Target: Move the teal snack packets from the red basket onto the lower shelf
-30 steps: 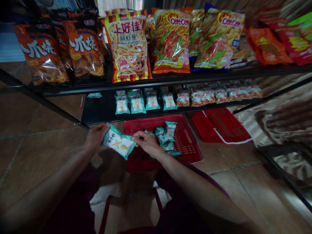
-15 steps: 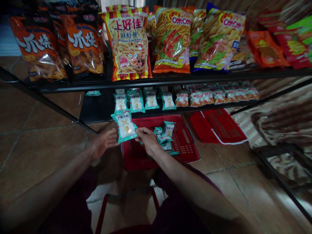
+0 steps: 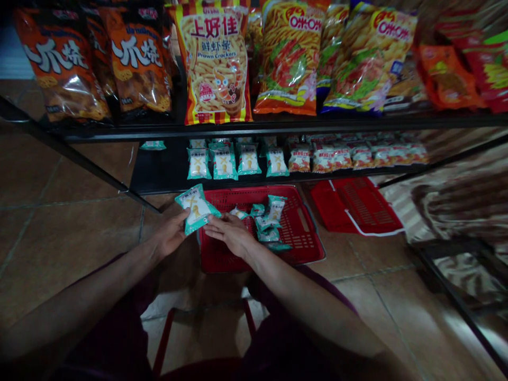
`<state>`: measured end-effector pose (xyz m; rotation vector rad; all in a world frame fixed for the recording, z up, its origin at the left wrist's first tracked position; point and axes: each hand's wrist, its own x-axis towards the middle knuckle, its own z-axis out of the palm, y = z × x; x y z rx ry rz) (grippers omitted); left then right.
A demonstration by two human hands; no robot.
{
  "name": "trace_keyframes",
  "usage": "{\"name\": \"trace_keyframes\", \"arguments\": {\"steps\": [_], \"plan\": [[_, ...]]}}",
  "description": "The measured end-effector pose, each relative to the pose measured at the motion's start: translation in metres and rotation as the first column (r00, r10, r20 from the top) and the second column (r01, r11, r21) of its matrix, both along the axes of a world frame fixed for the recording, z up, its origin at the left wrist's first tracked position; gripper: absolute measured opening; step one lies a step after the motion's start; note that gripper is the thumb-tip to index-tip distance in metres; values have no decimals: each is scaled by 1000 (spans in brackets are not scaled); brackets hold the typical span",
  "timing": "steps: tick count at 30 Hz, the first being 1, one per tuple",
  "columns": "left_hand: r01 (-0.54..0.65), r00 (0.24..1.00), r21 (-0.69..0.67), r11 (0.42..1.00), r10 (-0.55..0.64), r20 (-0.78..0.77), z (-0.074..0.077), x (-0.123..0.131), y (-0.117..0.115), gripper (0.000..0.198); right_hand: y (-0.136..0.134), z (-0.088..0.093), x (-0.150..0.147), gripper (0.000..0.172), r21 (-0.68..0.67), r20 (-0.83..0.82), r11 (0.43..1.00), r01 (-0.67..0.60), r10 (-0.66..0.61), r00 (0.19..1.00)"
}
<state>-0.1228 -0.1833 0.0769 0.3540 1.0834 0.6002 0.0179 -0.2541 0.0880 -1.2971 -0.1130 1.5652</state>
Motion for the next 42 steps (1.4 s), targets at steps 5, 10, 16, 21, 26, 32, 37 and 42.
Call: {"name": "trace_keyframes", "arguments": {"steps": [5,10,16,21,26,32,37,42], "plan": [[-40,999,-71,997,39,-17,2,1,-3,20,-1,0,-1,22,-56,-64,998,21,-25,998],[-47,999,-126,991,47,0,-2,1,-1,16,-1,3,1,14,-87,-131,996,8,-19,991],[3,1000,-92,996,-2,7,0,-2,-3,15,-2,4,-2,30,-11,-2,1000,-2,2,1000],[87,993,129,988,-75,-90,2,-9,-7,22,-5,-2,-1,25,199,523,960,-197,67,850],[33,996,94,995,-40,75,13,-11,1,18,-10,1,3,7,199,970,741,-642,-56,236],[20,986,148,989,-43,158,25,-12,8,33,-15,-2,4,18,-8,953,546,-838,-250,-172],[-10,997,237,971,-10,82,18,-16,13,41,-16,-6,1,19,-67,925,510,-858,-291,-245],[-71,997,238,969,66,32,19,-20,16,29,-18,-9,-4,19,-119,921,498,-859,-269,-284]]}}
